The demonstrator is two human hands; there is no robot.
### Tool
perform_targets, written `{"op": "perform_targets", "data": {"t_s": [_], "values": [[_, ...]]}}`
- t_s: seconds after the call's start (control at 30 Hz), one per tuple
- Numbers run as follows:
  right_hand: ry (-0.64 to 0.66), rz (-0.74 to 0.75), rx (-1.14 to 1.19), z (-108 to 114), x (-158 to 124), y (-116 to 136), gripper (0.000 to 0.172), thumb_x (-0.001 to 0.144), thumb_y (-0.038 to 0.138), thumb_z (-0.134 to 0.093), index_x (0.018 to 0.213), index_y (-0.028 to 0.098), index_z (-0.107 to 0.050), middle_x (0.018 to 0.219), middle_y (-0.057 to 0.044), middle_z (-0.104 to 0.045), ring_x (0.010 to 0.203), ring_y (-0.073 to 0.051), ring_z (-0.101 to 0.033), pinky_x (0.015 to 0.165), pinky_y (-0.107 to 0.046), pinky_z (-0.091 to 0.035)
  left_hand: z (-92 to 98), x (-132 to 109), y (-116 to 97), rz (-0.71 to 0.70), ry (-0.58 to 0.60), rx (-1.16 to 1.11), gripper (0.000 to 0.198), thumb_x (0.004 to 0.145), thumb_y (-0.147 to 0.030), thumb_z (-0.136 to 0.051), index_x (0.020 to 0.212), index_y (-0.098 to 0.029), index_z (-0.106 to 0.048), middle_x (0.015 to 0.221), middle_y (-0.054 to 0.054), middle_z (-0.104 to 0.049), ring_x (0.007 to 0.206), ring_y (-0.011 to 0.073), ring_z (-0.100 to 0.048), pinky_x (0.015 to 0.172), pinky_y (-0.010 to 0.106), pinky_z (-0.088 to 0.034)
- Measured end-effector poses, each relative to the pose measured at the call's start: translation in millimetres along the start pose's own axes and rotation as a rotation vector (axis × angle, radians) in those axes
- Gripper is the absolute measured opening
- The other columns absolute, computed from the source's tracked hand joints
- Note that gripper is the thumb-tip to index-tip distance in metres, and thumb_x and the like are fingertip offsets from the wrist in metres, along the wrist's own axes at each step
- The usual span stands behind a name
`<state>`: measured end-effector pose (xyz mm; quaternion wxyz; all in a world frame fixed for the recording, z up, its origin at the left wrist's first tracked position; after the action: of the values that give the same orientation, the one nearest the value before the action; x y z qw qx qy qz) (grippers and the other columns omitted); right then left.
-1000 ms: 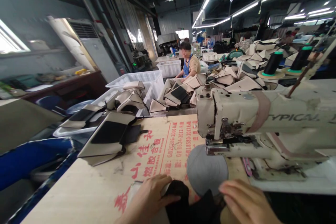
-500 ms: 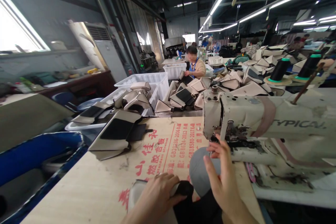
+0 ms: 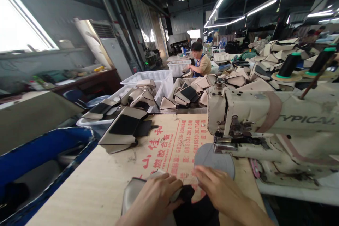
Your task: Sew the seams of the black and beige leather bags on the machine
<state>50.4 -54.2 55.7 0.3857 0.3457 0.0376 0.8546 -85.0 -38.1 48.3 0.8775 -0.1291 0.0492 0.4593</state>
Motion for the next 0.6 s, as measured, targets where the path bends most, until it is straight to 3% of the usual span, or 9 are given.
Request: {"op": "perform_targets", "data": {"t_s": [0.07,0.13,0.27,0.33,0.47,0.6], "values": [[0.048,0.009,-0.009,-7.1,4.8,-8.2,0.021,0.090,0.020,-0.037,0.092,0.020,-0.058,0.080,-0.001,-0.061,0.071,-0.012,-0.059,0.062,-0.022,-0.049,20.4,9.5,-14.2,-0.048,-0.031,0.041,0.019,0.083,-0.042,-0.049,0.089,-0.026,-0.057,0.084,0.000,-0.063,0.076,0.0174,-0.057,0.063,0.026,-0.033],[-0.045,-0.019,-0.049,5.6,11.4,-24.9,0.017,0.090,0.021,-0.041,0.087,0.020,-0.058,0.074,-0.001,-0.061,0.069,-0.012,-0.058,0.063,-0.023,-0.047,48.5,27.6,-24.5,-0.081,-0.094,0.073,0.023,0.084,-0.040,-0.049,0.103,-0.029,-0.055,0.087,-0.001,-0.064,0.080,0.0182,-0.057,0.065,0.026,-0.033],[-0.522,-0.191,-0.102,50.1,18.9,-57.8,0.011,0.086,0.024,-0.051,0.091,0.016,-0.057,0.074,-0.003,-0.064,0.062,-0.012,-0.060,0.058,-0.021,-0.045,103.3,73.6,-28.3,-0.104,-0.221,0.125,0.027,0.083,-0.037,-0.049,0.109,-0.032,-0.055,0.092,-0.001,-0.064,0.086,0.0194,-0.058,0.072,0.025,-0.035],[-0.702,-0.358,-0.143,55.6,19.6,-69.8,0.014,0.084,0.029,-0.055,0.085,0.015,-0.055,0.067,-0.003,-0.064,0.054,-0.012,-0.059,0.051,-0.020,-0.043,117.8,94.8,-24.4,-0.088,-0.253,0.133,0.024,0.081,-0.036,-0.051,0.103,-0.030,-0.059,0.092,0.000,-0.064,0.087,0.0201,-0.058,0.073,0.025,-0.035],[-0.732,-0.511,-0.160,39.0,33.2,-73.6,0.015,0.086,0.029,-0.049,0.080,0.015,-0.055,0.062,-0.002,-0.064,0.053,-0.014,-0.060,0.051,-0.022,-0.041,107.7,117.0,-25.8,-0.051,-0.210,0.113,0.021,0.077,-0.032,-0.054,0.096,-0.026,-0.063,0.091,0.003,-0.065,0.089,0.0217,-0.059,0.074,0.026,-0.038],[-0.639,-0.533,-0.009,32.4,20.5,-75.7,0.019,0.088,0.029,-0.045,0.094,0.014,-0.056,0.066,-0.002,-0.065,0.055,-0.013,-0.061,0.050,-0.020,-0.043,82.9,95.4,-30.3,-0.135,-0.137,0.074,0.025,0.076,-0.023,-0.052,0.098,-0.027,-0.063,0.087,0.002,-0.068,0.083,0.0200,-0.061,0.071,0.025,-0.041]]}}
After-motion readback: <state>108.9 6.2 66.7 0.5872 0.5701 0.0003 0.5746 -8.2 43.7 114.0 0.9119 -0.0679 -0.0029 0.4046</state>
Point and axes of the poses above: each hand's wrist, its own x-axis towards the middle knuckle, its own z-axis out of the back of the hand, y = z × x, the point moved 9 cm from there along x, towards the middle knuckle
